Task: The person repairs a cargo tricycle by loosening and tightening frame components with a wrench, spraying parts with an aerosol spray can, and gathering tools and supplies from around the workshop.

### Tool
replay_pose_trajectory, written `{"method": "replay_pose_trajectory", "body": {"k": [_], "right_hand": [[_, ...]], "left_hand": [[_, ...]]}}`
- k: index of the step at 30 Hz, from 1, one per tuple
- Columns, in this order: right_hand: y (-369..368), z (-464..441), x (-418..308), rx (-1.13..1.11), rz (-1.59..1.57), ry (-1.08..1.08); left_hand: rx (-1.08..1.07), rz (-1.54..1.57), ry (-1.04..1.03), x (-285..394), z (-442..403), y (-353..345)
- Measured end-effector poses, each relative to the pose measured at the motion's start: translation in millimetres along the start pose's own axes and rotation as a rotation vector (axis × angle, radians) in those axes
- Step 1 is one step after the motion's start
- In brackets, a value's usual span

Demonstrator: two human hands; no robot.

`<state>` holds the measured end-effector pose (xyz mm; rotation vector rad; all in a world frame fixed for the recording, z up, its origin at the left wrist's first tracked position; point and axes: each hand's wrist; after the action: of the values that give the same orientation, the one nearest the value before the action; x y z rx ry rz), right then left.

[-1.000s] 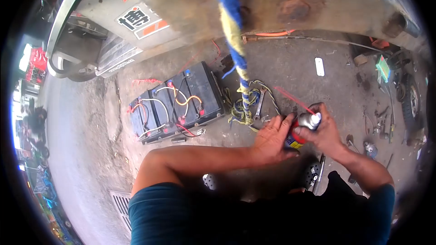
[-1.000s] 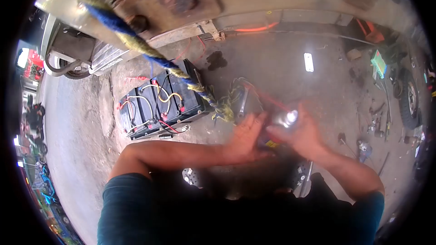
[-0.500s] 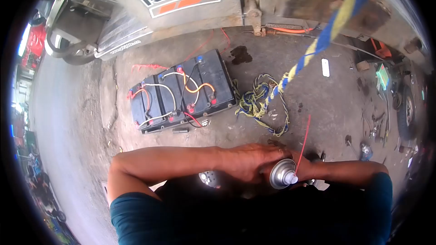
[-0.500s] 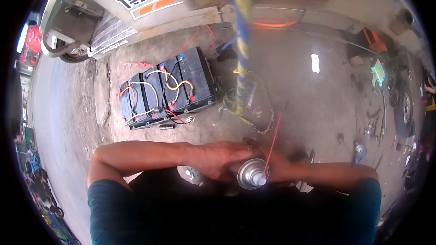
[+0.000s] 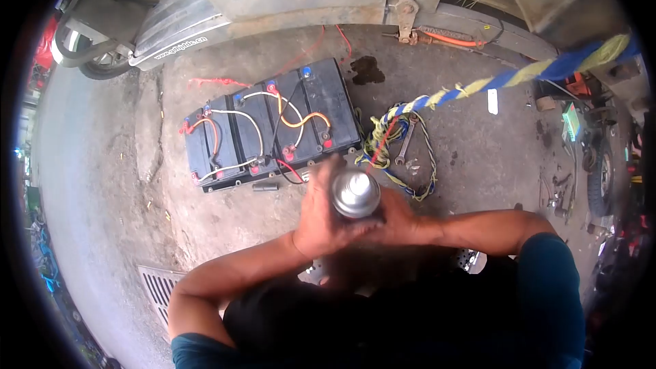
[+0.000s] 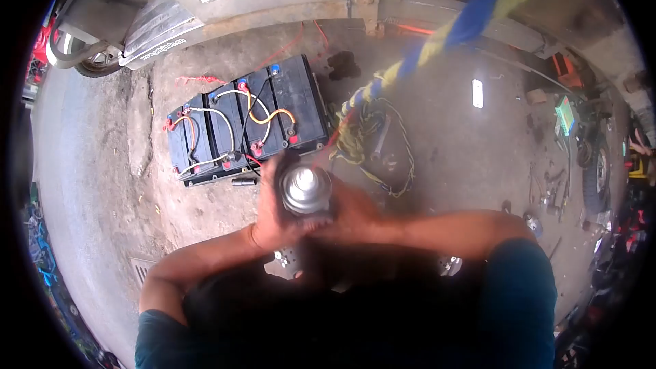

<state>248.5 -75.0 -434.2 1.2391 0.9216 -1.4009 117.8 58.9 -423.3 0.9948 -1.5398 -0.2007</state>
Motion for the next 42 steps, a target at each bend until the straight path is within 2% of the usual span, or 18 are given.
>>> {"method": "replay_pose_trajectory", "body": {"k": [2,3,7,10,12,16,17,20,21,22,24,28,29,32,34,36,38,42], "right_hand": [[-2,-21,11,0.018,0.079,0.047],[-3,-26,5,0.033,0.087,0.004],[9,-30,-10,-0.076,0.266,-0.119],[44,-24,-15,0.016,0.307,-0.43],[66,-10,-8,0.154,0.363,-0.237],[83,-6,4,0.407,0.461,-0.013],[90,-11,4,0.387,0.347,0.004],[98,-21,-24,0.235,0.417,0.264],[99,-21,-17,0.162,0.528,0.393],[99,-20,-13,0.163,0.5,0.398],[99,-20,-8,0.173,0.448,0.413],[134,-14,30,0.256,0.598,0.379],[147,-4,54,0.28,0.542,0.349],[188,32,118,0.455,0.356,0.006],[200,46,120,0.507,0.34,-0.25],[208,58,120,0.465,0.446,-0.45],[214,74,132,0.408,0.504,-0.485],[203,72,104,0.299,0.614,-0.627]], "left_hand": [[0.121,-0.141,-0.097,-9,-15,4],[0.175,-0.109,-0.095,-16,-21,1],[0.067,-0.017,-0.329,-38,-28,19],[-0.001,-0.038,-0.418,-46,-30,42],[-0.118,-0.104,-0.455,-51,-23,52],[-0.063,-0.113,-0.394,-55,-24,59],[-0.022,-0.128,-0.365,-53,-26,61],[0.165,-0.044,-0.212,-65,-35,60],[0.194,0.137,0.0,-59,-44,60],[0.222,0.318,0.212,-50,-55,59],[0.283,0.349,0.228,-48,-83,50],[0.247,0.486,0.235,-34,-140,27],[0.243,0.514,0.231,-34,-151,20],[0.247,0.605,0.218,-50,-177,-8],[0.25,0.541,0.196,-50,-183,-15],[0.252,0.534,0.191,-49,-186,-20],[0.241,0.556,0.214,-49,-184,-20],[0.231,0.57,0.234,-49,-184,-18]]}}
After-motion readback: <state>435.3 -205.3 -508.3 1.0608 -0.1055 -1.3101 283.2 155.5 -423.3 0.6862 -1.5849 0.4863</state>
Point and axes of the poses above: each hand's wrist, its own z-axis away from the middle knuckle, its own y-axis out of the back of the hand, x = y × z, and after that the axes turned 10 degrees about -z, right-handed
